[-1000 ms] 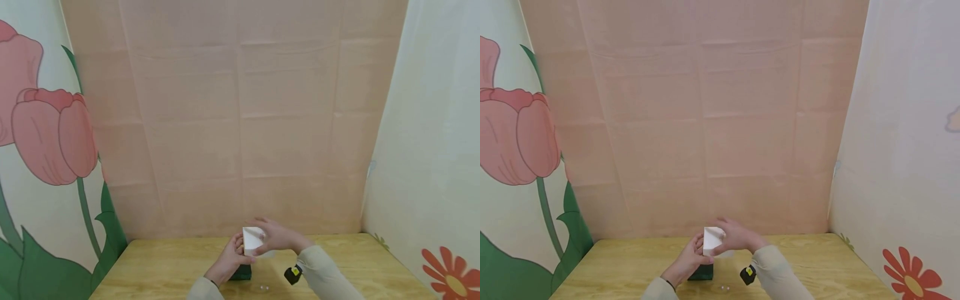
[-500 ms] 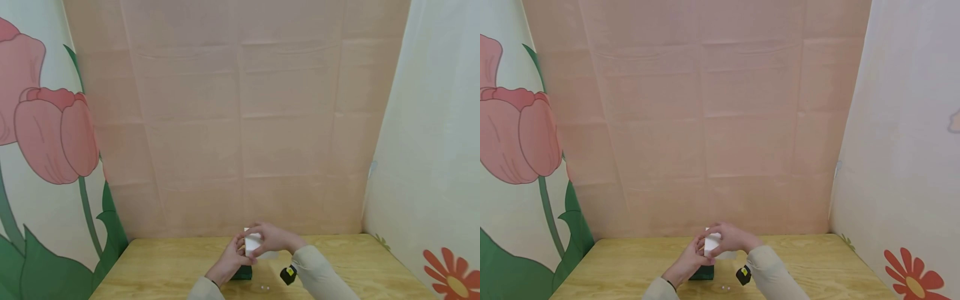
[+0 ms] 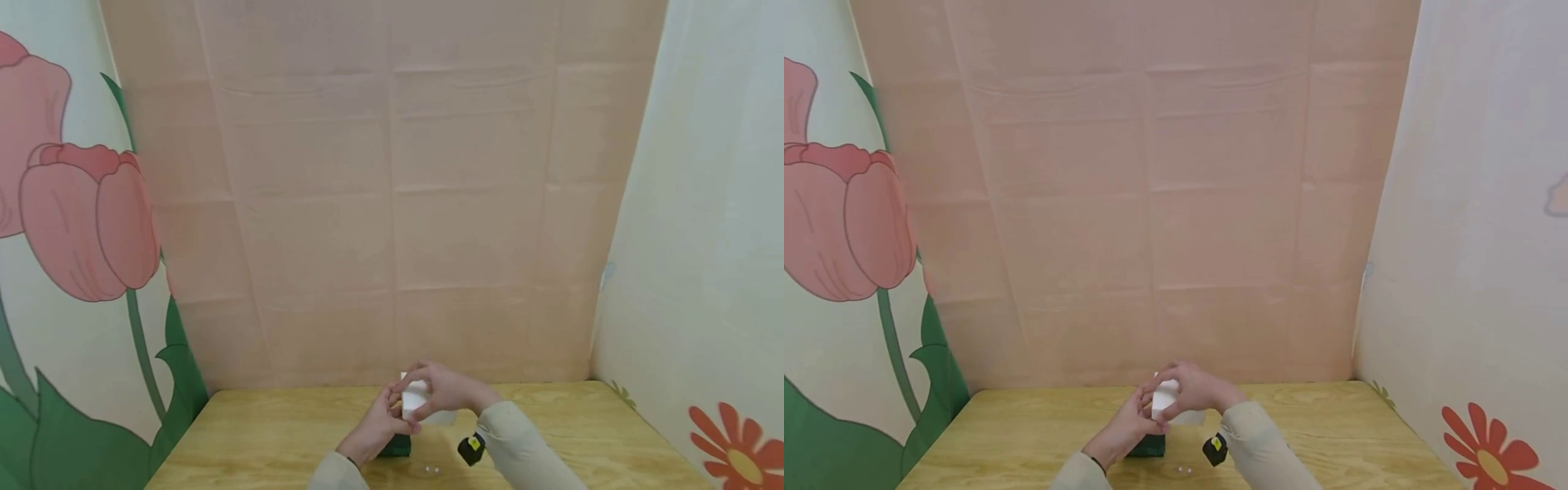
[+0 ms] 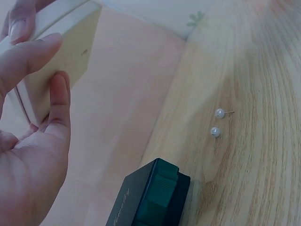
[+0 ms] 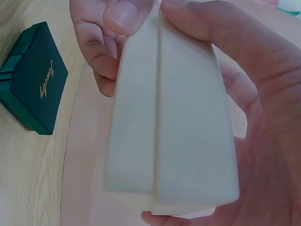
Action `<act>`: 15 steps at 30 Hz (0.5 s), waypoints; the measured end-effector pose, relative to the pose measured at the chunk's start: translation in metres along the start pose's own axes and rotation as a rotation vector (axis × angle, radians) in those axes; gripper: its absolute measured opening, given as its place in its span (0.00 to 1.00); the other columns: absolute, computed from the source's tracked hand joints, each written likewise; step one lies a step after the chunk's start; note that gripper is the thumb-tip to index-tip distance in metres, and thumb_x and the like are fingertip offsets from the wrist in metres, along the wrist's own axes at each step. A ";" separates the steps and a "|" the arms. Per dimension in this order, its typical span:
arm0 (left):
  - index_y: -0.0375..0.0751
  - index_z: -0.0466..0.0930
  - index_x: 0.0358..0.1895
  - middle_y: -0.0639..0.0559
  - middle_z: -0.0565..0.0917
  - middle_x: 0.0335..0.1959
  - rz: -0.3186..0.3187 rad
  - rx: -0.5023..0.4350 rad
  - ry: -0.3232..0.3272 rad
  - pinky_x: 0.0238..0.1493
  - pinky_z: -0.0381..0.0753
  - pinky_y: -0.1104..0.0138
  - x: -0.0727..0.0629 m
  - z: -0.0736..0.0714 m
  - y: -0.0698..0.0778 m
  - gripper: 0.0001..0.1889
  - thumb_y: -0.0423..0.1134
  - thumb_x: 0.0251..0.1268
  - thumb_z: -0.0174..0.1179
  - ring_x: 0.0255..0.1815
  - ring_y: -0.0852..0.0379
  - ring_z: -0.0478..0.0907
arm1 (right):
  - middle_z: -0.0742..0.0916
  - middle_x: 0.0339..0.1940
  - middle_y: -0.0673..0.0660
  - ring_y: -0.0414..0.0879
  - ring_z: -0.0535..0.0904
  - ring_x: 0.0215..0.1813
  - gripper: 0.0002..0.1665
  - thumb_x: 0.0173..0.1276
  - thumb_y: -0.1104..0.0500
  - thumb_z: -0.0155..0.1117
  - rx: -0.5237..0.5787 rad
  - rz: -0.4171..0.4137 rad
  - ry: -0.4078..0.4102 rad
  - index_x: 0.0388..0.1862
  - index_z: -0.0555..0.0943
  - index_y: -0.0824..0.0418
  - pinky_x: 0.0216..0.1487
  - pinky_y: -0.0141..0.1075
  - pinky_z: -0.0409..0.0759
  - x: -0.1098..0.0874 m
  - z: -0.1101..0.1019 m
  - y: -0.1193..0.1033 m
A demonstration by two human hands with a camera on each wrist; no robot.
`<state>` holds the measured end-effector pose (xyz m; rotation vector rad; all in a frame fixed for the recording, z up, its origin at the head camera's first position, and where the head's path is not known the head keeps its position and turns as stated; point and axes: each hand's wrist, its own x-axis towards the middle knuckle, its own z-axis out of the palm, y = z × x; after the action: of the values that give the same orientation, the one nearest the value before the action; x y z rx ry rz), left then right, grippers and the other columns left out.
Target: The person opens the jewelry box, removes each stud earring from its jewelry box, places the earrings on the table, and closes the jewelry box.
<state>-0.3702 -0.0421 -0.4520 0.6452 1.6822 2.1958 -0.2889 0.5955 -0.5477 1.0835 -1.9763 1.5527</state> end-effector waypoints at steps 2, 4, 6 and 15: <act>0.34 0.48 0.72 0.41 0.65 0.69 -0.007 0.008 -0.001 0.53 0.79 0.61 0.001 -0.001 0.000 0.45 0.15 0.50 0.61 0.60 0.49 0.74 | 0.32 0.79 0.57 0.35 0.55 0.76 0.36 0.70 0.74 0.31 0.011 -0.024 -0.064 0.75 0.39 0.73 0.63 0.29 0.66 -0.015 -0.031 0.034; 0.35 0.47 0.72 0.40 0.63 0.71 -0.016 0.009 -0.009 0.54 0.78 0.61 0.001 -0.001 0.001 0.46 0.16 0.51 0.61 0.61 0.49 0.74 | 0.32 0.79 0.59 0.40 0.54 0.77 0.37 0.68 0.78 0.29 0.088 -0.095 -0.127 0.75 0.36 0.74 0.65 0.31 0.65 -0.018 -0.043 0.049; 0.35 0.46 0.73 0.40 0.61 0.72 -0.020 0.010 -0.014 0.55 0.78 0.60 0.002 -0.002 0.002 0.46 0.17 0.51 0.62 0.62 0.49 0.73 | 0.33 0.79 0.56 0.40 0.55 0.76 0.38 0.67 0.80 0.28 0.129 -0.121 -0.151 0.74 0.33 0.74 0.63 0.32 0.69 -0.013 -0.043 0.048; 0.34 0.46 0.72 0.40 0.60 0.73 -0.004 0.002 -0.035 0.58 0.77 0.59 0.004 -0.001 0.003 0.46 0.18 0.52 0.63 0.62 0.48 0.73 | 0.36 0.79 0.44 0.33 0.60 0.72 0.42 0.68 0.80 0.25 0.122 0.008 -0.175 0.74 0.24 0.66 0.53 0.30 0.75 0.003 -0.027 0.016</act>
<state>-0.3743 -0.0418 -0.4487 0.6764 1.6678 2.1677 -0.3071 0.6213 -0.5468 1.3018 -2.0216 1.6511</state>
